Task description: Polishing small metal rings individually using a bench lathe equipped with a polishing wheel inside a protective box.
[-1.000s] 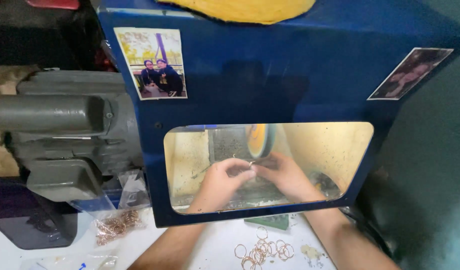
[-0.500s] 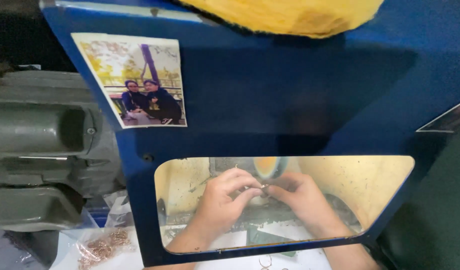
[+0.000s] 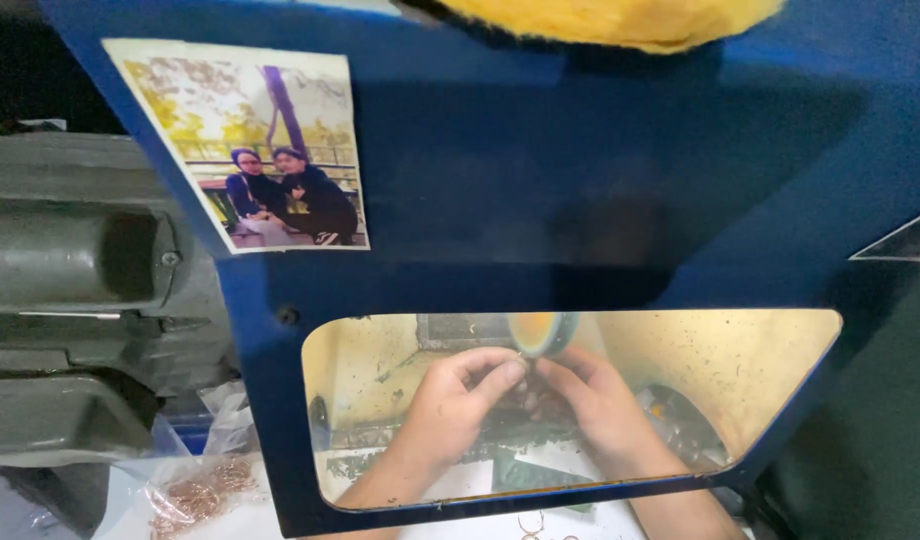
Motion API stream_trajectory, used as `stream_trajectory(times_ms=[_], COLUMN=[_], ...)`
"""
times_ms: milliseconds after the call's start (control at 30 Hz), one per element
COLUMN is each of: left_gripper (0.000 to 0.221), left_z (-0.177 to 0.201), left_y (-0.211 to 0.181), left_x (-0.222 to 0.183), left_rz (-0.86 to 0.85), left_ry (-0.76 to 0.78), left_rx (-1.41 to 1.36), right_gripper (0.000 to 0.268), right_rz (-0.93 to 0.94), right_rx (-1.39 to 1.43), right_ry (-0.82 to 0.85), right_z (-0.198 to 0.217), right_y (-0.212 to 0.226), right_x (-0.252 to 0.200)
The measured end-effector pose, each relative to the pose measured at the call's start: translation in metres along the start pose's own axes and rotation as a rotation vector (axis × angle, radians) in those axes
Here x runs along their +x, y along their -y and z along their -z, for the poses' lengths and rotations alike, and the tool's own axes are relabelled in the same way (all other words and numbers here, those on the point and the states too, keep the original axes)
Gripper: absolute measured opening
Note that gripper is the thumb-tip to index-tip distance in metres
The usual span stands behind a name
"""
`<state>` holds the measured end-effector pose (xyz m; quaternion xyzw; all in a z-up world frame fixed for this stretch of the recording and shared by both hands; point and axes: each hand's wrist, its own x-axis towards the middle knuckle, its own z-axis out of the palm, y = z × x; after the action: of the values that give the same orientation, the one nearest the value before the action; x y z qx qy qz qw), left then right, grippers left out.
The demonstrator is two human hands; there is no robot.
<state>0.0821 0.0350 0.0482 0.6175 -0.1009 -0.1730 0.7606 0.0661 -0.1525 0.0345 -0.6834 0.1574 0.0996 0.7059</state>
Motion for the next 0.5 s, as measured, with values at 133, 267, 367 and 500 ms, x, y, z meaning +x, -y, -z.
stream_trajectory(times_ms=[133,267,367,500], left_gripper=[0.023,0.023,0.024,0.028], left_z=[-0.007,-0.003,0.003,0.011], left_y=[-0.001,-0.005,-0.017,-0.022], left_x=[0.004,0.0,-0.006,-0.007], left_rz=[0.093,-0.009,-0.088,-0.102], left_ry=[-0.032,-0.062,-0.078,-0.072], left_rx=[-0.032,0.114,0.299,0.417], right_gripper=[0.026,0.025,0.028,0.032], right_rz=[-0.091,-0.08,-0.047,0.018], right_rx=[0.108,0.191,0.096,-0.018], right_ry=[-0.016,0.014,-0.006,-0.056], right_z=[-0.002,-0.009,-0.014,-0.025], right_y=[-0.004,-0.008,-0.002,0.003], right_x=[0.002,0.004,-0.001,-0.006])
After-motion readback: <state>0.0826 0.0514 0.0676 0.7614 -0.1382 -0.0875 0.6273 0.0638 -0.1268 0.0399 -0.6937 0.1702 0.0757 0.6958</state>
